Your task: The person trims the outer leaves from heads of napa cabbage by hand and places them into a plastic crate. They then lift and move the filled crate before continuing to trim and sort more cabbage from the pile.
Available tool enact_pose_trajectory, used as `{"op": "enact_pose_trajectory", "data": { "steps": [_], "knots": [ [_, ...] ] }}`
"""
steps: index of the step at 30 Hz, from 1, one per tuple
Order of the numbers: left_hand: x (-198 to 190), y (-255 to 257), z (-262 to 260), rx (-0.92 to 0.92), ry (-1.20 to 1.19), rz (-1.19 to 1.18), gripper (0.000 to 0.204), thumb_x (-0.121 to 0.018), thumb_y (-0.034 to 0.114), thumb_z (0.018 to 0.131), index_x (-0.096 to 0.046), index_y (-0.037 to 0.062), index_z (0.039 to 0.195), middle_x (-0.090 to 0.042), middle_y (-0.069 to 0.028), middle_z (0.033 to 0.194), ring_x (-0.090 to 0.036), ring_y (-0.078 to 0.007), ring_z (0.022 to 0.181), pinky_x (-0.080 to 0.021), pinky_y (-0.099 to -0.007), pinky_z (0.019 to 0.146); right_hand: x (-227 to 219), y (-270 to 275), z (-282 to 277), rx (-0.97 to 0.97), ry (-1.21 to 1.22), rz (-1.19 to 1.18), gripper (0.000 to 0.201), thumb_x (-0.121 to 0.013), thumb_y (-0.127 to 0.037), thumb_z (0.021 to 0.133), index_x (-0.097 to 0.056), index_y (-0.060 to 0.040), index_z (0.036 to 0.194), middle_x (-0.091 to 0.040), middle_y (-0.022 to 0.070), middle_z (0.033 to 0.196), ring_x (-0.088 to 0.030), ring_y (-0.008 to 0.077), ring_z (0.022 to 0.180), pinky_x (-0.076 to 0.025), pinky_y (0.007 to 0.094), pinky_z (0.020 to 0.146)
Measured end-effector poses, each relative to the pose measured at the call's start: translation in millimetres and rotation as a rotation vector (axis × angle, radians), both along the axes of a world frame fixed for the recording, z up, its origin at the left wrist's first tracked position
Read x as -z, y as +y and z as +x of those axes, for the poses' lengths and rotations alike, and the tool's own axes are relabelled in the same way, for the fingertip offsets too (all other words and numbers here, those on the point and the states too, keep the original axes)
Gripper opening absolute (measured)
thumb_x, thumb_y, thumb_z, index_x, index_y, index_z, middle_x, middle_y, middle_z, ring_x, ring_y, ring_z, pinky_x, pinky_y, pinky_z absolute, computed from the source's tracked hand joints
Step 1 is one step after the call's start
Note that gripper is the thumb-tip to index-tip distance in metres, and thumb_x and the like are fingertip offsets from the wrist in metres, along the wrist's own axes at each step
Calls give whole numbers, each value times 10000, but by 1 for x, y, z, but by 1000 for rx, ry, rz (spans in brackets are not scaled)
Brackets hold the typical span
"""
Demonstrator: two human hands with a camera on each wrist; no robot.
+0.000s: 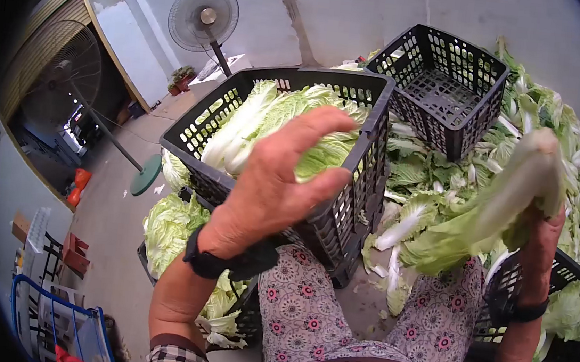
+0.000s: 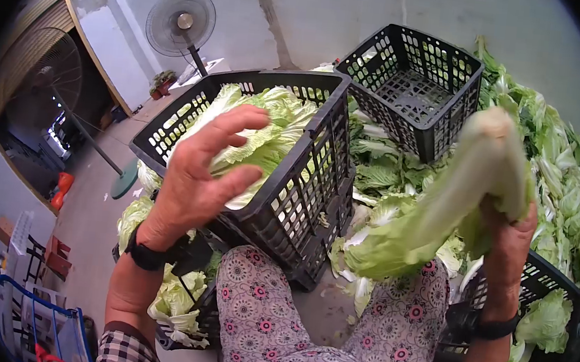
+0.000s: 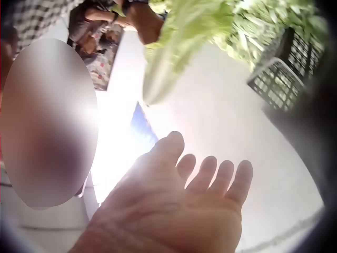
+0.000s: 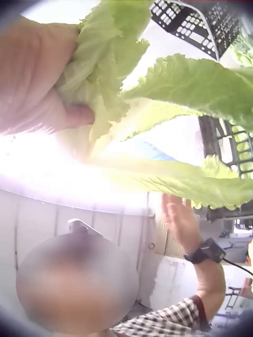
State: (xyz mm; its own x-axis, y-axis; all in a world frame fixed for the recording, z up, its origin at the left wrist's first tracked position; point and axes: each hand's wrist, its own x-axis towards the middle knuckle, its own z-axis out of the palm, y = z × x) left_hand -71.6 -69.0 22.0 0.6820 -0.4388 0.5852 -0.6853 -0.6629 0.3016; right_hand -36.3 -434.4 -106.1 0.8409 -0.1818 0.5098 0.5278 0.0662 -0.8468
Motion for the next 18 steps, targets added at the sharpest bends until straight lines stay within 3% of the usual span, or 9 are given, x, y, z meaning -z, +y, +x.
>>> {"op": "enact_pose_trajectory", "data": {
  "steps": [3,5,7,10,12,14,16,18],
  "knots": [
    [6,77,15,-401,70,-52,306,-607,137,803,-592,17,1084,-626,-85,1077,-580,-174,1026,-461,-310,861,24,-78,-5,69,-6,399,392,-453,-246,927,-437,-43,1262,-536,82,1149,-571,183,975,-497,336,840],
    [19,116,26,-484,83,-65,263,-598,143,819,-600,-4,1037,-653,-74,923,-610,-147,892,-480,-298,810,34,-137,-21,169,-46,523,384,-408,-269,943,-437,-42,1252,-525,90,1140,-565,190,957,-492,334,824],
    [35,147,32,-534,112,-72,262,-602,172,816,-605,4,1018,-653,-94,825,-619,-153,774,-482,-286,714,38,-182,-41,302,-68,462,401,-423,-240,923,-418,-38,1269,-505,101,1172,-537,203,1000,-462,339,859],
    [38,142,32,-589,205,-91,249,-598,189,821,-611,1,984,-625,-92,697,-590,-143,632,-466,-276,610,36,-236,-72,568,-74,226,438,-445,-196,893,-389,-32,1296,-476,118,1219,-496,223,1065,-416,346,911],
    [37,136,31,-592,186,-90,238,-595,192,829,-612,-9,955,-577,-72,602,-537,-123,543,-435,-272,544,33,-263,-93,759,-49,-34,469,-460,-166,874,-370,-28,1313,-456,129,1251,-468,236,1108,-386,351,945],
    [40,136,30,-583,157,-123,238,-596,192,832,-610,-11,957,-580,-76,607,-542,-124,545,-438,-271,549,35,-284,-109,940,-45,-354,506,-475,-136,854,-350,-24,1330,-436,140,1282,-440,249,1152,-356,355,980],
    [40,137,28,-592,129,-116,233,-599,187,835,-607,-11,958,-597,-81,630,-551,-122,558,-442,-268,558,43,-303,-123,1013,-47,-691,545,-490,-107,834,-331,-20,1348,-417,151,1314,-413,263,1195,-325,360,1014],
    [41,137,29,-576,110,-127,228,-598,182,836,-608,-12,954,-607,-83,647,-555,-120,570,-448,-264,569,71,-319,-133,940,-22,-1028,588,-505,-77,814,-312,-16,1365,-397,162,1346,-385,276,1238,-295,365,1049]
  ]
}}
